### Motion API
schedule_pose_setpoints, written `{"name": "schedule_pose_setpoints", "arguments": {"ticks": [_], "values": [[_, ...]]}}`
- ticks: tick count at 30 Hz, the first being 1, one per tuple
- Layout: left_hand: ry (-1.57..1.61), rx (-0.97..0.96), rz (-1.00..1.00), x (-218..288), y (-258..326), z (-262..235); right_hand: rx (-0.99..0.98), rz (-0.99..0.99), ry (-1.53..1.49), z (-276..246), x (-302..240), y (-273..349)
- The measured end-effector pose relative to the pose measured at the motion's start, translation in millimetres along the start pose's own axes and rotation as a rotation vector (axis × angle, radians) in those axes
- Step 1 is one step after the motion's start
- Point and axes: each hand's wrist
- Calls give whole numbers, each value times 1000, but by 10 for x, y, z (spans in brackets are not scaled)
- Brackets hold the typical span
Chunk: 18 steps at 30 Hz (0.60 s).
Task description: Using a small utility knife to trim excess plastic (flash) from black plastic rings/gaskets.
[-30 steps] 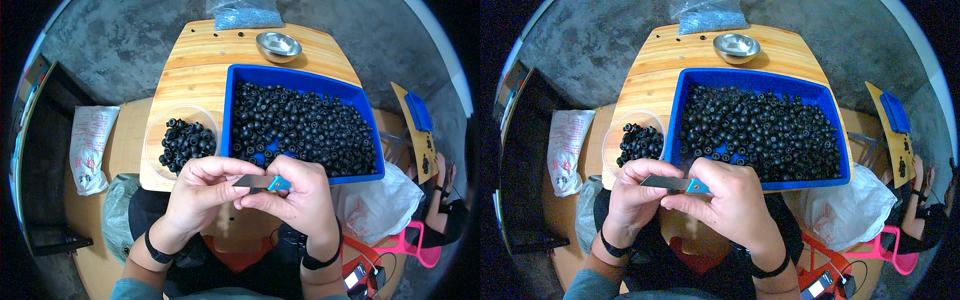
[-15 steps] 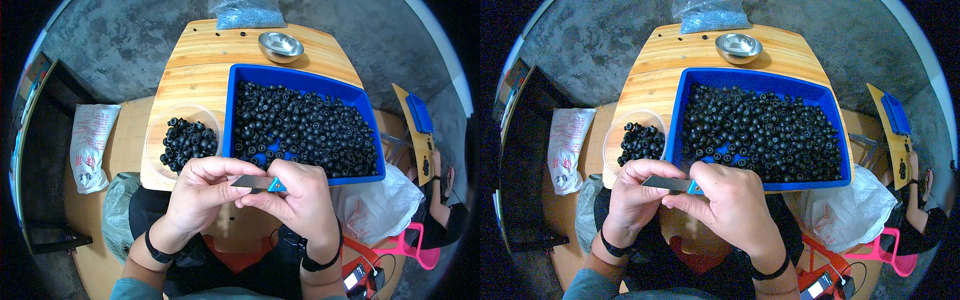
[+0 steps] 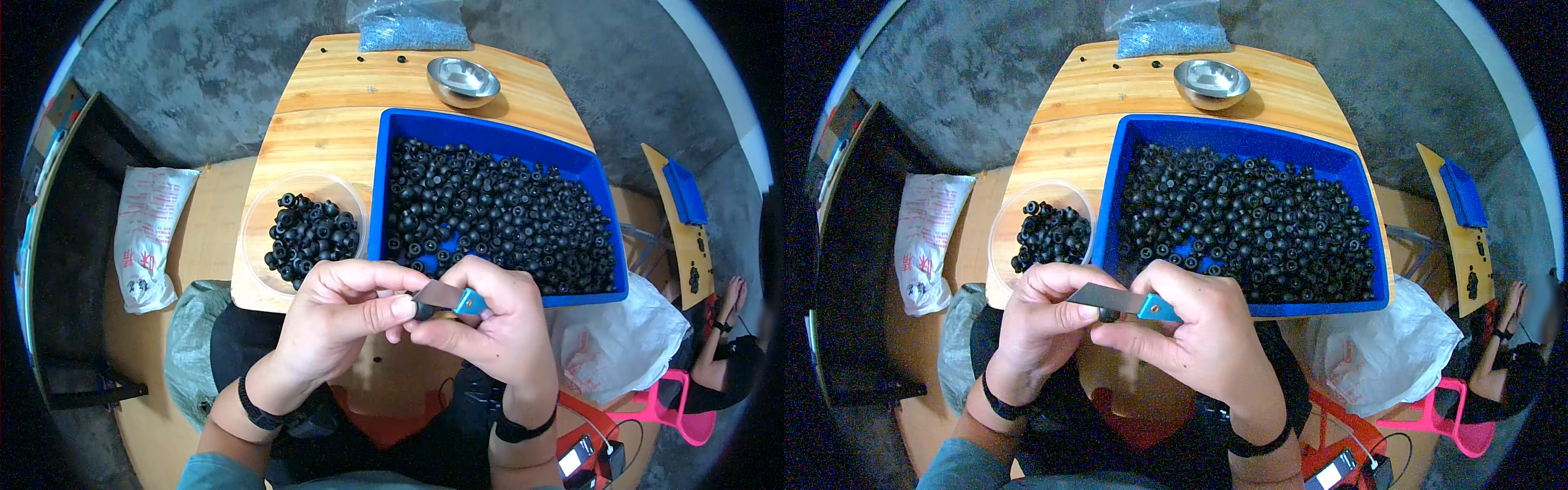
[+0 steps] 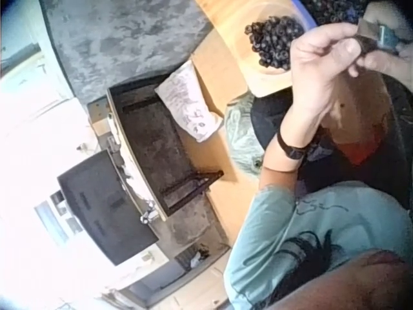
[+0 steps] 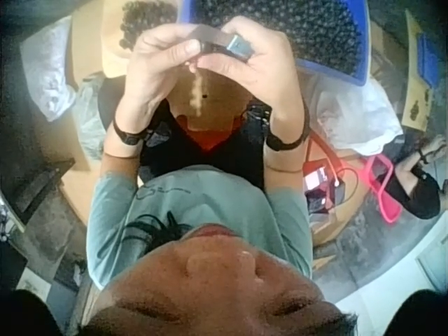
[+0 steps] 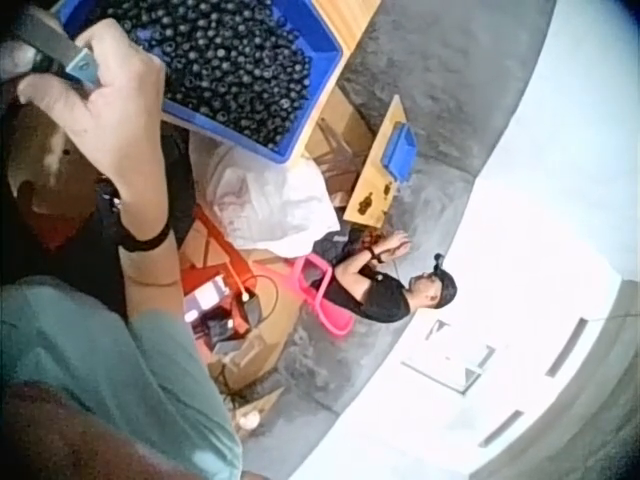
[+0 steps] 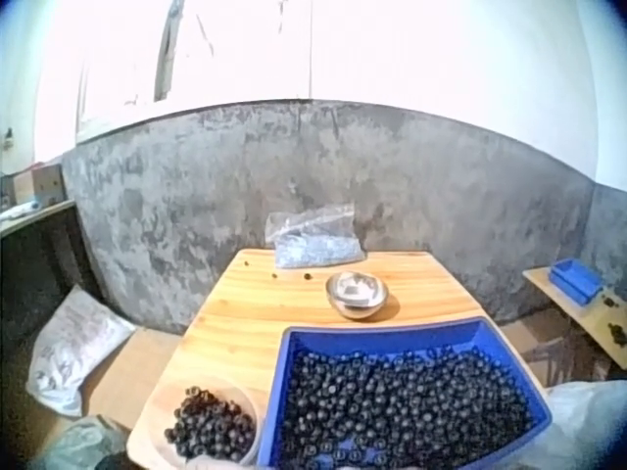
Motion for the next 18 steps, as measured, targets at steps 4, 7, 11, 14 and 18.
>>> {"name": "schedule_pose_setpoints", "arguments": {"ticks": [4,7,11,14,18], "values": [[-70,-8,105,58,-21,-93,82,40,-34,20,39,-38],[-299,155,399,200,-84,-160,335,203,333,-272,177,-145],[-730,467,534,318,-257,-393,470,146,584,-562,481,-195],[-989,460,590,290,-293,-468,327,133,800,-457,598,-194],[-1010,402,683,249,-272,-334,230,211,875,-338,512,-257]]}}
Point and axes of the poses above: each hand's wrist, its own y-axis away from the middle knuckle, its own z-axis out of the palm, x = y × z, and after that the axes turned 15 degrees about x, right-handed
